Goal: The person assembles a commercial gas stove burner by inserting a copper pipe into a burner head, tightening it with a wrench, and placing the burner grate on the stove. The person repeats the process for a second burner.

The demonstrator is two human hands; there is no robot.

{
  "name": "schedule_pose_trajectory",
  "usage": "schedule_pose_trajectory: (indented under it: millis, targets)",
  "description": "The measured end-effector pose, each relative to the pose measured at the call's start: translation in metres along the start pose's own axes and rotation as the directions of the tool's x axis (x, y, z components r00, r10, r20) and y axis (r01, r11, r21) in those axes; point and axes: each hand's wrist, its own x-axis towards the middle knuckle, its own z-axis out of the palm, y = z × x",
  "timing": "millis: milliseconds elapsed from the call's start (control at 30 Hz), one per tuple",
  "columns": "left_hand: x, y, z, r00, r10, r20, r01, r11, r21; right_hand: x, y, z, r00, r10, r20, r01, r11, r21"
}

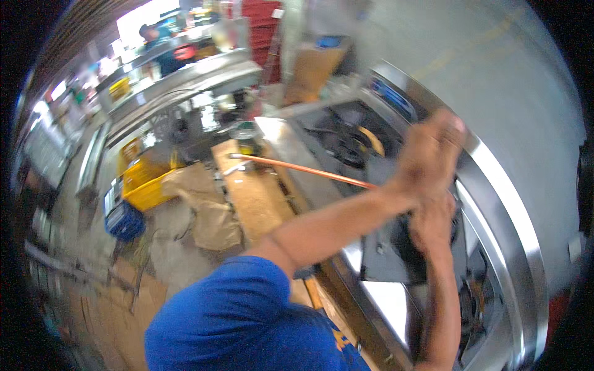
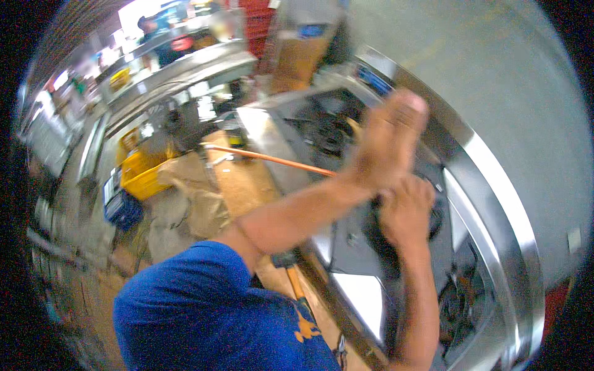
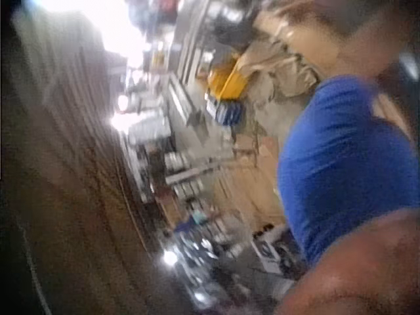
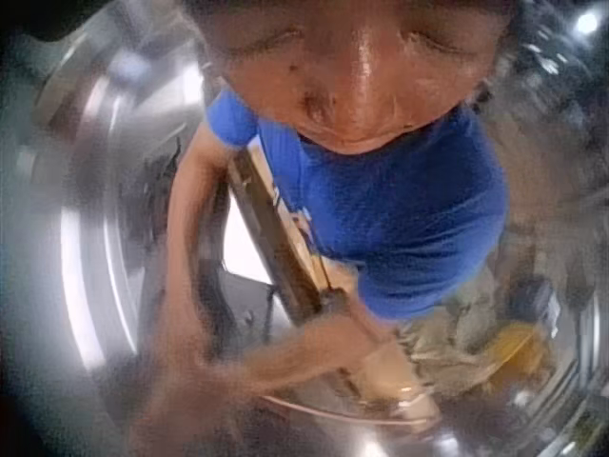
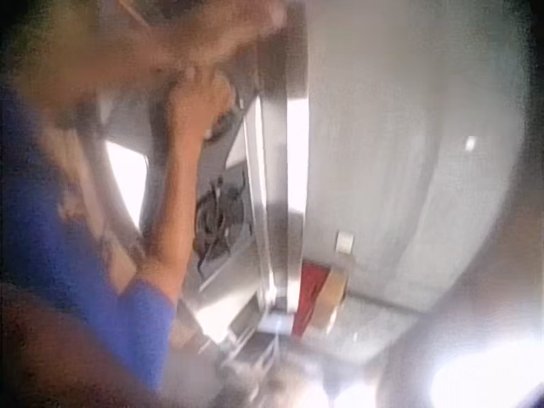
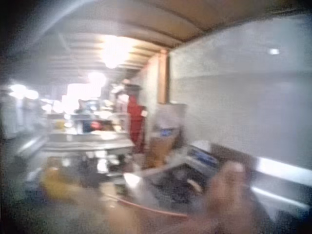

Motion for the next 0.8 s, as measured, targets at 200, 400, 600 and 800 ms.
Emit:
schedule_pose_trajectory:
  millis: [200, 400, 600, 800]
  targets:
    - [-0.006, 0.01, -0.011, 0.988, -0.098, 0.116, 0.117, 0.978, -0.175, 0.011, -0.019, -0.021, 0.999, 0.044, -0.015, -0.042, 0.995, 0.09]
    - [-0.012, 0.015, -0.012, 0.99, 0.006, 0.139, 0.029, 0.969, -0.247, 0.016, -0.023, -0.025, 0.999, 0.051, -0.013, -0.049, 0.989, 0.14]
    - [-0.029, 0.021, -0.011, 0.98, 0.122, 0.157, -0.072, 0.953, -0.294, 0.014, -0.022, -0.023, 0.992, 0.117, 0.05, -0.125, 0.971, 0.206]
    - [-0.035, 0.017, -0.015, 0.945, 0.259, 0.202, -0.237, 0.964, -0.123, 0.013, -0.017, -0.018, 0.989, 0.109, 0.101, -0.118, 0.988, 0.096]
